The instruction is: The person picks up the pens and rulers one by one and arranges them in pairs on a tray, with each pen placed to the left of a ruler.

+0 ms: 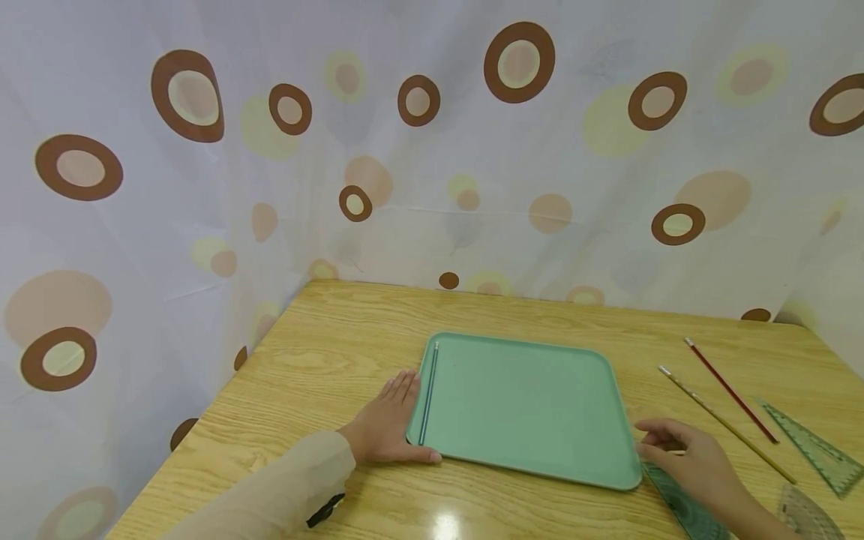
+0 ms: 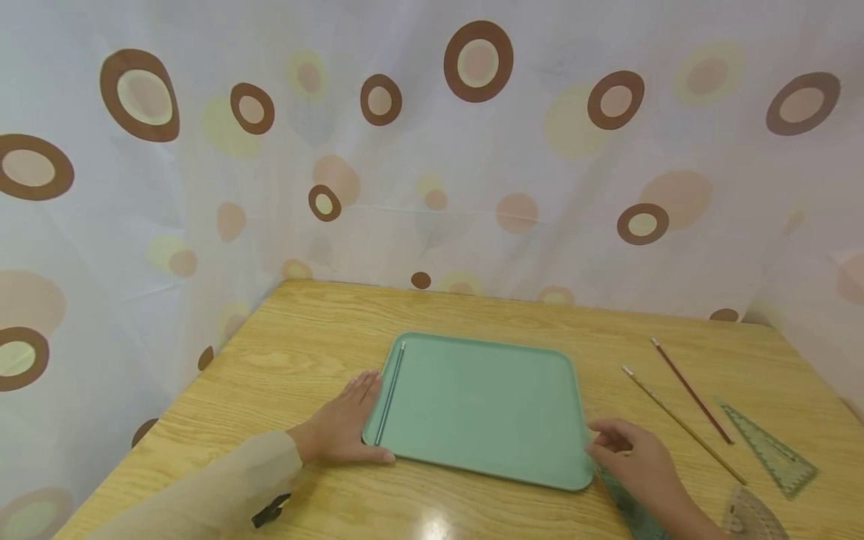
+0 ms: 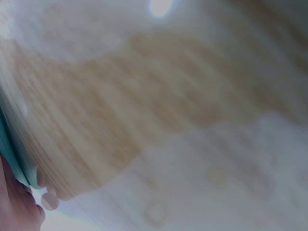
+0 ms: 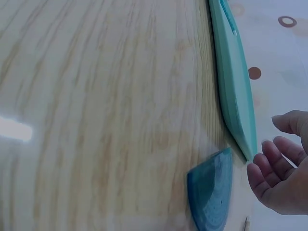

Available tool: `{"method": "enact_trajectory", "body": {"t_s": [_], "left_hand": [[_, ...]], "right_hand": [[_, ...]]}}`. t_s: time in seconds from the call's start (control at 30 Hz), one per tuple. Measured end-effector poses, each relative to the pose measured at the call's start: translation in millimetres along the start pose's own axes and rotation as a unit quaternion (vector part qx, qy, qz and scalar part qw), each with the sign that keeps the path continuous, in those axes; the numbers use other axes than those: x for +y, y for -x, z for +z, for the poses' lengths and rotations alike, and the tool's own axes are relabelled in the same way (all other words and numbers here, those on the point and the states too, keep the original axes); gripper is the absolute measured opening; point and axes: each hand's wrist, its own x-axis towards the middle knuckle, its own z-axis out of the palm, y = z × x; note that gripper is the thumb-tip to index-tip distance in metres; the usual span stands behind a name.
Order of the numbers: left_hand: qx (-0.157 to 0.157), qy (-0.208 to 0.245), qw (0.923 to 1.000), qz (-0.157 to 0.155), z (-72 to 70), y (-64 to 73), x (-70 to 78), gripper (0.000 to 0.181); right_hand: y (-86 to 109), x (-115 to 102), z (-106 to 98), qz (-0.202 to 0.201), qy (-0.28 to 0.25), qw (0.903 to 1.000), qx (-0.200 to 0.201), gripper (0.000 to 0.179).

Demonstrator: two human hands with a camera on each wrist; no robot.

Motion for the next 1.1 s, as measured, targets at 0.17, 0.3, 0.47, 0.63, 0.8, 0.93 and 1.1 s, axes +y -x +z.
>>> {"method": "enact_trajectory", "body": {"t_s": [0.17,0.3,0.47,0.63,0.8,0.93,1.1], "left_hand": [[0.000,-0.002,1.0000,-0.001,0.3,-0.2,0.0,0.117],[-0.001,-0.005,1.0000,-0.001,0.5,-0.5,-0.7,0.117],[0.002,-0.009,1.0000,-0.002,0.8,-0.9,-1.6,0.117],[0.001,0.000,1.0000,-0.004,1.0,-0.7,-1.0,0.117],[0.002,-0.001,1.0000,-0.004,1.5,-0.4,-0.4,0.117],[0.004,-0.005,1.0000,-0.001,0.3,0.4,-0.3,0.117],[0.006,-0.013,0.9999,0.001,-0.1,-0.1,0.3,0.117]], "right_hand": [[2.7,6,-8,0.013,0.008,0.9998,-0.009,0.049],[4.0,11,-15,0.012,0.020,0.9996,-0.016,0.050],[5.5,20,-18,0.002,0.038,0.9991,-0.017,0.050],[7.8,30,-18,-0.021,0.077,0.9967,-0.019,0.049],[9.3,36,-20,-0.035,0.115,0.9919,-0.042,0.054],[9.1,38,-21,-0.018,0.122,0.9894,-0.077,0.062],[10.0,43,-20,-0.015,0.133,0.9868,-0.092,0.066]]}}
